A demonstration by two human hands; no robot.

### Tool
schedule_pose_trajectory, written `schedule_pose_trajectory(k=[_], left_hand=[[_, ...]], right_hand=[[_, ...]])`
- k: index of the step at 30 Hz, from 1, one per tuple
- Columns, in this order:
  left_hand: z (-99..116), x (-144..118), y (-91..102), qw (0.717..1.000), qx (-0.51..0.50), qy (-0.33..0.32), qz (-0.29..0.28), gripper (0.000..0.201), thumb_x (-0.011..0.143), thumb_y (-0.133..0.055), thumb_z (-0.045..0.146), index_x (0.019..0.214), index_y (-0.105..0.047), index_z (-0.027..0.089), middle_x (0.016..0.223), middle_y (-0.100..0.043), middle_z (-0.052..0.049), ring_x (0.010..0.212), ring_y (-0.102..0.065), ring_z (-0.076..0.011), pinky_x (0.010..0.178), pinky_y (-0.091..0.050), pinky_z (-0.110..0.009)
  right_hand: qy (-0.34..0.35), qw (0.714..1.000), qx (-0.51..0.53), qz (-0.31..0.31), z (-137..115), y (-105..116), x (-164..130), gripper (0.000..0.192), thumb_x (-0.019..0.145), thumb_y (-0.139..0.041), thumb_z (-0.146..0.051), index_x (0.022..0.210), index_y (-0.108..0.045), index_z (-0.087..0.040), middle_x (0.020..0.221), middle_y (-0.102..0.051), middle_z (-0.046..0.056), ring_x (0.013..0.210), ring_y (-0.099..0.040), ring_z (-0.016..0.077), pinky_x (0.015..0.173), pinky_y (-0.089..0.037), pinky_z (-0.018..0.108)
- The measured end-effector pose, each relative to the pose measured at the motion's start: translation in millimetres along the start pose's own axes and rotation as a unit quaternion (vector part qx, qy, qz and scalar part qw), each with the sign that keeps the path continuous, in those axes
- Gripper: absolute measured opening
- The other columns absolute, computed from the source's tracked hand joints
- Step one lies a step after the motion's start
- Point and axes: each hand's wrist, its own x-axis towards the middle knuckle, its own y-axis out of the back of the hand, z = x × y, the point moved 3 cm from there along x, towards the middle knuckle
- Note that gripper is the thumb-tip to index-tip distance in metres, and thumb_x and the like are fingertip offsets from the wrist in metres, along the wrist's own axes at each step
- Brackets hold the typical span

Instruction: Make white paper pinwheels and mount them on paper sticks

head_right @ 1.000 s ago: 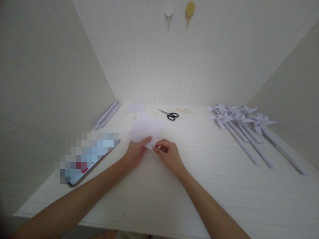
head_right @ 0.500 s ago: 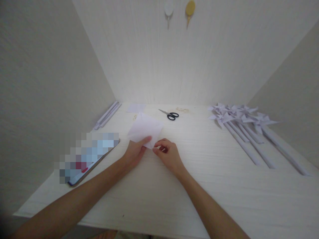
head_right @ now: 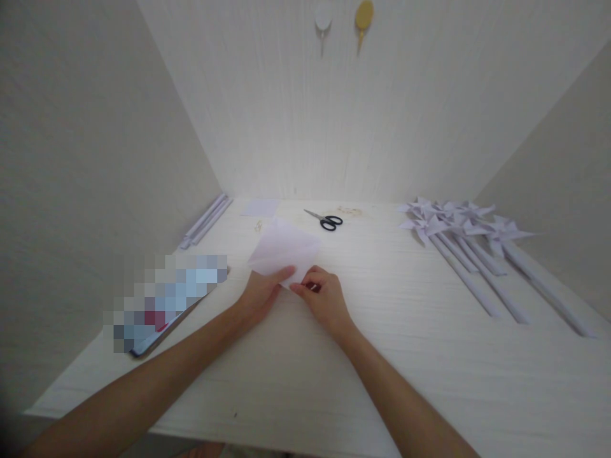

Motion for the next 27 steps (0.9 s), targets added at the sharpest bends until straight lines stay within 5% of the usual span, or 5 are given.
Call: schedule_pose_trajectory(k=[7, 11, 17, 23, 27], left_hand=[[4.8, 1.0, -1.4, 1.0, -0.006, 0.024, -0.001, 0.041, 0.055, -0.069, 0.019, 0.094, -0.06, 0.014, 0.093, -0.065, -0.008, 0.085, -0.059, -0.0195, 0.083, -0.043, -0.036], [4.6, 2.6, -2.1, 0.998, 0.012, 0.036, -0.059, 0.042, 0.056, -0.068, 0.018, 0.097, -0.059, 0.013, 0.098, -0.063, -0.009, 0.09, -0.058, -0.02, 0.085, -0.042, -0.036], [0.8, 3.8, 2.5, 0.969, 0.197, 0.054, -0.14, 0.048, 0.051, -0.071, 0.02, 0.096, -0.059, 0.013, 0.101, -0.062, -0.01, 0.093, -0.056, -0.0235, 0.085, -0.041, -0.038], [4.3, -0.9, -3.2, 0.931, 0.279, 0.047, -0.229, 0.046, 0.052, -0.066, 0.012, 0.097, -0.059, 0.014, 0.095, -0.064, -0.008, 0.09, -0.057, -0.0225, 0.079, -0.044, -0.034], [0.2, 1.9, 1.3, 0.94, 0.253, 0.102, -0.204, 0.025, 0.056, -0.065, 0.019, 0.079, -0.064, 0.01, 0.079, -0.066, -0.007, 0.072, -0.061, -0.0204, 0.067, -0.046, -0.031]], right_hand=[[-0.058, 0.997, 0.033, 0.026, 2.1, 1.0, 1.0, 0.018, 0.061, -0.064, -0.03, 0.055, -0.053, -0.017, 0.056, -0.049, -0.002, 0.051, -0.044, 0.0098, 0.048, -0.034, 0.024], [-0.097, 0.979, 0.149, 0.103, 13.9, 9.0, 3.2, 0.023, 0.061, -0.064, -0.037, 0.067, -0.052, -0.018, 0.056, -0.051, -0.004, 0.049, -0.044, 0.0084, 0.046, -0.034, 0.021], [-0.039, 0.954, 0.213, 0.207, 20.3, 30.2, 8.3, 0.027, 0.062, -0.065, -0.032, 0.086, -0.058, -0.021, 0.078, -0.058, -0.001, 0.065, -0.05, 0.0099, 0.056, -0.039, 0.022], [0.008, 0.959, 0.183, 0.215, 17.5, 36.1, 10.4, 0.014, 0.06, -0.068, -0.025, 0.07, -0.063, -0.019, 0.057, -0.05, -0.004, 0.053, -0.043, 0.0074, 0.049, -0.033, 0.02], [-0.023, 0.943, 0.218, 0.249, 25.7, 38.2, 10.1, 0.012, 0.059, -0.068, -0.026, 0.063, -0.061, -0.017, 0.057, -0.053, -0.003, 0.051, -0.043, 0.0072, 0.048, -0.032, 0.021]])
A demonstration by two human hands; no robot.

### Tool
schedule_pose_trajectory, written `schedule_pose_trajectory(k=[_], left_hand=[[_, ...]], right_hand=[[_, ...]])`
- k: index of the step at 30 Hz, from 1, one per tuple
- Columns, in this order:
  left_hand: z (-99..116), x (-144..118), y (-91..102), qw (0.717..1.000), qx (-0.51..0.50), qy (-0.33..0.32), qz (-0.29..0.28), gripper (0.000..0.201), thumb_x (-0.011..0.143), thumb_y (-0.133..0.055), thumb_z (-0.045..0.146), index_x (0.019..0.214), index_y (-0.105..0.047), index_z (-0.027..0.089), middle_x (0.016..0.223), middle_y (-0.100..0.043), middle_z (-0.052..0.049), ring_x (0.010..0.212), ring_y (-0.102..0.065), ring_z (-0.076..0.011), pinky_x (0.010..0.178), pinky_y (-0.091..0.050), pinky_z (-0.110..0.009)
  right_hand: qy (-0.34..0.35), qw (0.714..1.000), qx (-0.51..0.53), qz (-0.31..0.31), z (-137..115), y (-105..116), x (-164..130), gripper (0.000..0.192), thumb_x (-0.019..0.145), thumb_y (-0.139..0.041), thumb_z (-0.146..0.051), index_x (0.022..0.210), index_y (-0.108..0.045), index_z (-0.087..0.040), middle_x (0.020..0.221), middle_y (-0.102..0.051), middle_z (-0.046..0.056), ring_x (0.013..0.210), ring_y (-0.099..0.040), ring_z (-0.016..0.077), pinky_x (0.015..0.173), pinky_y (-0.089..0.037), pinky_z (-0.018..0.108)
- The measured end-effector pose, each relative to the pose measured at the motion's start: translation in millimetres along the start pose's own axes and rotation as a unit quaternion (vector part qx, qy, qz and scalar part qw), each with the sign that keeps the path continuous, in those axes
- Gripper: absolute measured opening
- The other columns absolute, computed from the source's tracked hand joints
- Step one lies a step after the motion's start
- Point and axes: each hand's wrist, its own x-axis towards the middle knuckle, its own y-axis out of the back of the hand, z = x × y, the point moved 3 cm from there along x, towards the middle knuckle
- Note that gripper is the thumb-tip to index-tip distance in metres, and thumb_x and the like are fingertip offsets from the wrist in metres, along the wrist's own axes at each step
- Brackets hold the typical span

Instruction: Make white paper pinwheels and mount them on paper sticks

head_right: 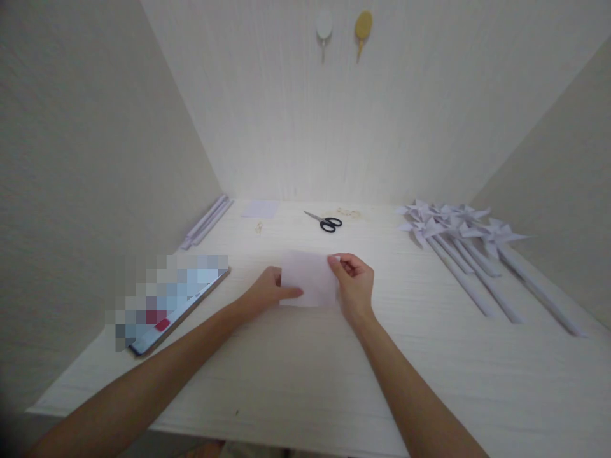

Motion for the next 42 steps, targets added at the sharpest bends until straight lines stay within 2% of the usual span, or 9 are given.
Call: schedule_pose_trajectory(k=[3, 7, 13, 17, 23, 31, 35, 38, 42], left_hand=[[-1.6, 4.5, 7.5, 0.991, -0.121, -0.002, 0.061, 0.02, 0.058, -0.064, 0.019, 0.074, -0.064, 0.008, 0.071, -0.066, -0.006, 0.066, -0.06, -0.0171, 0.067, -0.046, -0.03], [1.8, 8.7, 17.3, 0.939, -0.305, -0.053, 0.152, 0.013, 0.057, -0.064, 0.013, 0.069, -0.061, 0.008, 0.074, -0.065, -0.007, 0.073, -0.059, -0.014, 0.075, -0.045, -0.026], [3.8, 7.9, 12.4, 0.923, -0.358, -0.035, 0.138, 0.014, 0.064, -0.058, 0.011, 0.078, -0.059, 0.01, 0.081, -0.065, -0.008, 0.075, -0.06, -0.0149, 0.076, -0.046, -0.028], [6.0, 4.9, 5.4, 0.92, -0.372, -0.024, 0.12, 0.021, 0.062, -0.059, 0.01, 0.083, -0.058, 0.01, 0.084, -0.066, -0.008, 0.081, -0.06, -0.0168, 0.081, -0.044, -0.03], [6.5, 1.6, 0.5, 0.933, -0.341, -0.019, 0.109, 0.027, 0.057, -0.064, 0.012, 0.084, -0.06, 0.011, 0.086, -0.066, -0.008, 0.08, -0.061, -0.0182, 0.079, -0.045, -0.032], [-6.3, 3.5, 14.7, 0.927, -0.243, -0.048, 0.282, 0.037, 0.052, -0.072, 0.025, 0.085, -0.061, 0.012, 0.089, -0.065, -0.008, 0.075, -0.061, -0.018, 0.068, -0.049, -0.03], [-5.7, 4.0, 16.2, 0.933, -0.224, -0.037, 0.278, 0.039, 0.049, -0.073, 0.026, 0.084, -0.062, 0.011, 0.088, -0.066, -0.009, 0.072, -0.061, -0.0184, 0.065, -0.05, -0.031], [-4.5, 3.0, 15.8, 0.945, -0.19, -0.015, 0.264, 0.041, 0.047, -0.074, 0.026, 0.083, -0.062, 0.01, 0.087, -0.066, -0.011, 0.071, -0.062, -0.0198, 0.064, -0.05, -0.032], [-3.4, 1.9, 14.9, 0.969, -0.115, -0.002, 0.22, 0.042, 0.047, -0.073, 0.03, 0.083, -0.063, 0.01, 0.084, -0.067, -0.011, 0.072, -0.062, -0.0224, 0.062, -0.05, -0.033]], right_hand=[[-0.024, 1.0, 0.009, 0.012, 2.9, 3.0, 2.7, 0.011, 0.059, -0.067, -0.025, 0.062, -0.061, -0.017, 0.053, -0.051, -0.004, 0.049, -0.04, 0.006, 0.046, -0.03, 0.02], [-0.075, 0.997, -0.008, -0.028, 3.5, -0.8, 0.8, 0.01, 0.058, -0.067, -0.023, 0.059, -0.06, -0.016, 0.049, -0.048, -0.005, 0.047, -0.039, 0.0058, 0.046, -0.028, 0.02], [-0.107, 0.991, 0.009, -0.081, 2.9, -9.6, -9.7, 0.012, 0.055, -0.069, -0.024, 0.057, -0.061, -0.017, 0.049, -0.048, -0.005, 0.048, -0.037, 0.0056, 0.046, -0.027, 0.021], [-0.126, 0.986, 0.078, -0.073, 2.4, -11.6, -12.3, 0.012, 0.053, -0.071, -0.023, 0.055, -0.06, -0.017, 0.05, -0.047, -0.005, 0.049, -0.039, 0.0054, 0.048, -0.029, 0.02], [-0.148, 0.983, 0.077, -0.081, 2.2, -13.9, -12.7, 0.012, 0.054, -0.07, -0.024, 0.056, -0.059, -0.017, 0.055, -0.051, -0.004, 0.05, -0.041, 0.0055, 0.049, -0.032, 0.02], [-0.12, 0.984, -0.014, -0.129, 4.0, -16.7, -13.5, 0.011, 0.061, -0.065, -0.026, 0.059, -0.061, -0.017, 0.051, -0.051, -0.003, 0.05, -0.043, 0.0072, 0.05, -0.034, 0.021], [-0.066, 0.984, -0.021, -0.167, -1.0, -13.7, -8.6, 0.01, 0.067, -0.06, -0.027, 0.073, -0.062, -0.02, 0.065, -0.056, -0.002, 0.055, -0.046, 0.0082, 0.051, -0.037, 0.021], [0.008, 0.97, -0.069, -0.233, -8.5, -10.5, -3.9, 0.026, 0.067, -0.059, -0.023, 0.093, -0.061, -0.025, 0.081, -0.06, 0.0, 0.062, -0.05, 0.0095, 0.056, -0.041, 0.023], [0.059, 0.939, -0.155, -0.3, -16.0, -5.6, 0.0, 0.015, 0.065, -0.06, -0.019, 0.078, -0.067, -0.023, 0.077, -0.063, 0.002, 0.069, -0.054, 0.0131, 0.062, -0.042, 0.027]])
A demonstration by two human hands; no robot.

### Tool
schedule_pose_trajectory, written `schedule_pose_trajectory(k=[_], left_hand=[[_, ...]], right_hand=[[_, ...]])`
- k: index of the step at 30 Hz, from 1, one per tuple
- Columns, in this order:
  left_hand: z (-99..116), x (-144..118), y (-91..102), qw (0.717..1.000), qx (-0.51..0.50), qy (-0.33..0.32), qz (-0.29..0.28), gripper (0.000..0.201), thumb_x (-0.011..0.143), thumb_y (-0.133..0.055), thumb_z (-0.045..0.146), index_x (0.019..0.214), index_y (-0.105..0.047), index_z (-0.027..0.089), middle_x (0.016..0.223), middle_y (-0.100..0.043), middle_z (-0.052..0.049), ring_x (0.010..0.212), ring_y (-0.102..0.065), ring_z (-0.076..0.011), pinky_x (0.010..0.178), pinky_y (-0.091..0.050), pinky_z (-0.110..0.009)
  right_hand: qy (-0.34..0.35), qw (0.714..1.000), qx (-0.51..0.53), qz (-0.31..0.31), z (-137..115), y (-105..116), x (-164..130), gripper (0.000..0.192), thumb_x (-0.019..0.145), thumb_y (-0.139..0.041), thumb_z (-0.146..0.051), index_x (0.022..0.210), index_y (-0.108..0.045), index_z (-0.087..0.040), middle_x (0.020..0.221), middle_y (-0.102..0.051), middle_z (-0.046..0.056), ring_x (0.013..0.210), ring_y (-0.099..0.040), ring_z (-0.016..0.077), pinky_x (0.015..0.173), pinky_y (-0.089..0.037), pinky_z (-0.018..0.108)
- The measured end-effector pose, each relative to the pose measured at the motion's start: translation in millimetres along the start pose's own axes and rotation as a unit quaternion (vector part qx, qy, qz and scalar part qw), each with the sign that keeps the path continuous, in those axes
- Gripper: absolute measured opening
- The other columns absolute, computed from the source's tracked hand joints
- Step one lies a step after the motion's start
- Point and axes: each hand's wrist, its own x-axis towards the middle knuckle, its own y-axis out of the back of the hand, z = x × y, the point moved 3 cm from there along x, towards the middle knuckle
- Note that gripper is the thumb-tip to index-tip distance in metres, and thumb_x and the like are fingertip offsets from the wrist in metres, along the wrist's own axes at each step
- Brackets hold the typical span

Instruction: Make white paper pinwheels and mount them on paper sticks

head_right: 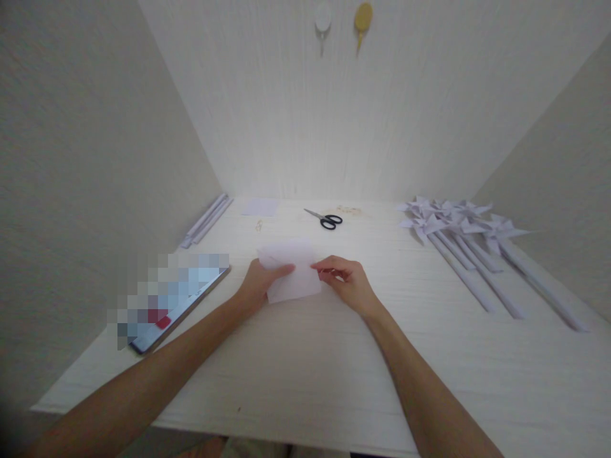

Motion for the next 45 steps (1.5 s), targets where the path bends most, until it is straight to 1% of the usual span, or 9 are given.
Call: schedule_pose_trajectory(k=[2, 5, 9, 13, 17, 23, 30, 39, 45], left_hand=[[1.0, -1.2, -0.4, 0.999, 0.05, -0.011, -0.017, 0.04, 0.049, -0.072, 0.031, 0.082, -0.064, 0.01, 0.084, -0.067, -0.012, 0.074, -0.061, -0.0232, 0.062, -0.049, -0.033], [2.7, -4.0, -2.7, 0.991, 0.12, -0.029, -0.044, 0.036, 0.054, -0.069, 0.031, 0.082, -0.065, 0.009, 0.083, -0.067, -0.012, 0.075, -0.061, -0.0232, 0.063, -0.048, -0.032], [3.4, -8.1, -7.2, 0.988, 0.124, -0.027, -0.086, 0.03, 0.061, -0.064, 0.032, 0.08, -0.065, 0.01, 0.079, -0.067, -0.01, 0.069, -0.061, -0.0202, 0.059, -0.047, -0.028], [3.2, -9.3, -8.3, 0.991, 0.102, -0.01, -0.092, 0.027, 0.063, -0.061, 0.033, 0.077, -0.065, 0.01, 0.072, -0.066, -0.007, 0.062, -0.059, -0.0168, 0.053, -0.044, -0.025], [2.8, -8.5, -8.0, 0.99, 0.113, -0.018, -0.084, 0.024, 0.062, -0.061, 0.032, 0.072, -0.064, 0.01, 0.064, -0.064, -0.005, 0.056, -0.056, -0.0143, 0.049, -0.04, -0.023], [0.1, -8.0, -8.6, 0.992, 0.087, -0.003, -0.089, 0.027, 0.06, -0.062, 0.033, 0.072, -0.064, 0.009, 0.061, -0.063, -0.004, 0.053, -0.054, -0.0138, 0.05, -0.04, -0.024], [-1.4, -7.6, -9.9, 0.993, 0.062, 0.015, -0.102, 0.027, 0.062, -0.06, 0.036, 0.07, -0.064, 0.01, 0.06, -0.062, -0.004, 0.054, -0.055, -0.0145, 0.051, -0.042, -0.025], [-0.1, -8.9, -11.2, 0.989, 0.074, 0.003, -0.128, 0.027, 0.063, -0.06, 0.034, 0.072, -0.064, 0.01, 0.061, -0.062, -0.004, 0.055, -0.056, -0.0154, 0.053, -0.043, -0.026], [-1.3, -7.8, -8.9, 0.982, 0.142, -0.004, -0.127, 0.022, 0.061, -0.06, 0.03, 0.069, -0.063, 0.01, 0.062, -0.062, -0.006, 0.055, -0.056, -0.0162, 0.051, -0.042, -0.026]], right_hand=[[0.001, 1.0, -0.021, -0.016, -1.5, 2.5, -0.4, 0.009, 0.064, -0.061, -0.019, 0.07, -0.068, -0.022, 0.072, -0.063, 0.002, 0.069, -0.055, 0.014, 0.062, -0.042, 0.028], [-0.013, 0.999, -0.026, -0.043, -1.7, 2.4, -1.3, 0.007, 0.062, -0.063, -0.022, 0.067, -0.068, -0.021, 0.069, -0.061, 0.002, 0.065, -0.054, 0.0136, 0.058, -0.041, 0.027], [-0.04, 0.997, -0.02, -0.067, 1.9, -1.4, -2.1, 0.009, 0.063, -0.064, -0.028, 0.063, -0.067, -0.02, 0.064, -0.054, 0.001, 0.059, -0.049, 0.0117, 0.051, -0.037, 0.024], [-0.045, 0.997, -0.026, -0.053, 6.1, -4.4, -2.0, 0.014, 0.068, -0.059, -0.031, 0.061, -0.064, -0.019, 0.066, -0.051, 0.001, 0.06, -0.047, 0.0111, 0.052, -0.036, 0.023], [-0.058, 0.997, -0.018, -0.045, 9.8, -9.9, -2.1, 0.016, 0.067, -0.059, -0.032, 0.059, -0.061, -0.018, 0.07, -0.052, 0.001, 0.062, -0.048, 0.0118, 0.052, -0.037, 0.023], [-0.094, 0.995, -0.032, -0.02, 9.4, -18.8, -3.8, 0.018, 0.064, -0.06, -0.034, 0.056, -0.057, -0.017, 0.057, -0.05, -0.002, 0.05, -0.043, 0.0091, 0.044, -0.033, 0.021], [-0.079, 0.993, -0.082, 0.011, 7.4, -20.3, -3.9, 0.017, 0.065, -0.059, -0.031, 0.054, -0.058, -0.018, 0.054, -0.051, -0.002, 0.047, -0.042, 0.0088, 0.043, -0.033, 0.022], [-0.075, 0.992, -0.099, 0.036, 6.7, -19.5, -3.3, 0.015, 0.063, -0.059, -0.029, 0.053, -0.06, -0.018, 0.054, -0.053, -0.001, 0.047, -0.044, 0.0093, 0.044, -0.034, 0.023], [-0.078, 0.99, -0.108, 0.05, 4.7, -17.5, -3.3, 0.014, 0.063, -0.06, -0.027, 0.052, -0.06, -0.017, 0.053, -0.053, -0.001, 0.046, -0.044, 0.0092, 0.043, -0.033, 0.023]])
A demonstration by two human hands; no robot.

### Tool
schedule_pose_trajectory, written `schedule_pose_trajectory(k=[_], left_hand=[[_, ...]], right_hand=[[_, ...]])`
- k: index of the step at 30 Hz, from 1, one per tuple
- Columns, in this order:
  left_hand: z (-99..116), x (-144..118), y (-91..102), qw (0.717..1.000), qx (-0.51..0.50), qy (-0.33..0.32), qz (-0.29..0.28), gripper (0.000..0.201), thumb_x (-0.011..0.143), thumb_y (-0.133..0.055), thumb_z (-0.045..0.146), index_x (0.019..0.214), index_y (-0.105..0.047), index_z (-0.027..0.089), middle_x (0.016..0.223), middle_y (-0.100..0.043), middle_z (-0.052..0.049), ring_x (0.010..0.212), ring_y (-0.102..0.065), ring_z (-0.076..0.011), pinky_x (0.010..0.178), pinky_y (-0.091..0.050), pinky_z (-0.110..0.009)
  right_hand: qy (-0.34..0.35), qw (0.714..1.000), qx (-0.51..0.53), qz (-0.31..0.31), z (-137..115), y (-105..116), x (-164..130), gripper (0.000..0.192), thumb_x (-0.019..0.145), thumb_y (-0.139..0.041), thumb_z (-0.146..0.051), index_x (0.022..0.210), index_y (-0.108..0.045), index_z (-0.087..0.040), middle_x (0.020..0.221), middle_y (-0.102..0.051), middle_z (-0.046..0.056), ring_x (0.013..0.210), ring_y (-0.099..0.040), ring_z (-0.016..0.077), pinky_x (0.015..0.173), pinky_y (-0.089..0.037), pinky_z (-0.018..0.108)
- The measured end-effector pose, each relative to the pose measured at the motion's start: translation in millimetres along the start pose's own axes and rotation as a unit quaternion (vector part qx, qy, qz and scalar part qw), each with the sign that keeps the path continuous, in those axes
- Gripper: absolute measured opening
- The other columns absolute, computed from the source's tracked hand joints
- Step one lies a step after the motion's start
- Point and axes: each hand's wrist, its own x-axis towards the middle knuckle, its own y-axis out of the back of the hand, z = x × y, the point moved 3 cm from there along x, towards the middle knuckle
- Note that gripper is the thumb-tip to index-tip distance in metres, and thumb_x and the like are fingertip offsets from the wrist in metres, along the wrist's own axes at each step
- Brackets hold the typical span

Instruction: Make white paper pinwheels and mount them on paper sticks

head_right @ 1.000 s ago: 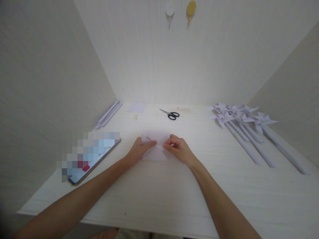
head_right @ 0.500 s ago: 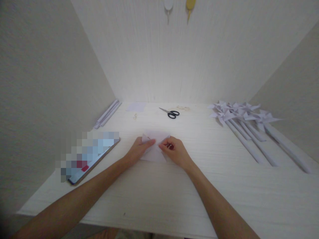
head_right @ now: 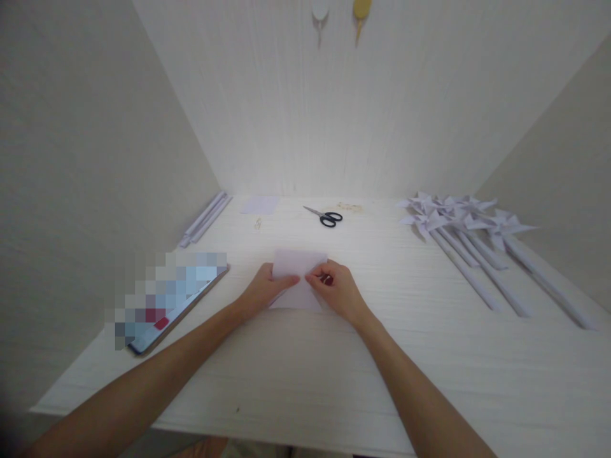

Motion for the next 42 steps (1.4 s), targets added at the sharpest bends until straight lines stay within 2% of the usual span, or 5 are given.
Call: schedule_pose_trajectory(k=[5, 9, 21, 33, 42], left_hand=[[3.3, -1.2, 1.1, 0.998, 0.069, -0.009, 0.01, 0.026, 0.064, -0.057, 0.033, 0.074, -0.064, 0.01, 0.068, -0.064, -0.007, 0.06, -0.057, -0.0181, 0.051, -0.042, -0.026], [5.2, -1.6, -0.1, 0.998, 0.062, -0.033, -0.008, 0.027, 0.067, -0.055, 0.033, 0.08, -0.064, 0.011, 0.078, -0.066, -0.008, 0.069, -0.059, -0.0195, 0.058, -0.044, -0.027], [12.0, -5.4, -2.2, 0.994, 0.083, -0.072, -0.016, 0.022, 0.069, -0.053, 0.031, 0.069, -0.063, 0.011, 0.06, -0.059, -0.002, 0.053, -0.05, -0.0114, 0.051, -0.038, -0.023], [9.3, -3.8, -2.6, 0.994, 0.077, -0.079, -0.017, 0.02, 0.069, -0.053, 0.031, 0.065, -0.061, 0.013, 0.057, -0.057, 0.0, 0.05, -0.048, -0.0103, 0.05, -0.037, -0.022], [6.0, -2.6, -3.1, 0.996, 0.065, -0.06, -0.021, 0.023, 0.067, -0.054, 0.032, 0.068, -0.063, 0.011, 0.058, -0.058, -0.002, 0.049, -0.049, -0.0107, 0.047, -0.036, -0.022]], right_hand=[[0.021, 1.0, -0.018, 0.0, 0.1, 1.1, 0.0, 0.014, 0.066, -0.058, -0.027, 0.055, -0.059, -0.017, 0.057, -0.053, 0.0, 0.049, -0.046, 0.0097, 0.044, -0.035, 0.023], [0.036, 0.997, 0.006, 0.064, -0.5, 7.0, 0.6, 0.013, 0.063, -0.062, -0.027, 0.058, -0.055, -0.017, 0.062, -0.052, 0.0, 0.054, -0.048, 0.0108, 0.047, -0.039, 0.023], [-0.062, 0.985, 0.062, 0.149, 11.7, 16.5, 1.4, 0.029, 0.064, -0.061, -0.039, 0.08, -0.062, -0.015, 0.073, -0.061, 0.005, 0.061, -0.052, 0.013, 0.052, -0.04, 0.025], [-0.017, 0.983, 0.078, 0.164, 5.3, 15.2, 2.0, 0.029, 0.059, -0.066, -0.028, 0.085, -0.059, -0.015, 0.083, -0.059, 0.005, 0.059, -0.051, 0.0098, 0.05, -0.041, 0.023], [0.084, 0.981, -0.017, 0.172, -2.0, 15.9, -0.4, 0.013, 0.065, -0.062, -0.022, 0.077, -0.058, -0.017, 0.083, -0.054, 0.003, 0.061, -0.051, 0.0101, 0.049, -0.043, 0.024]])
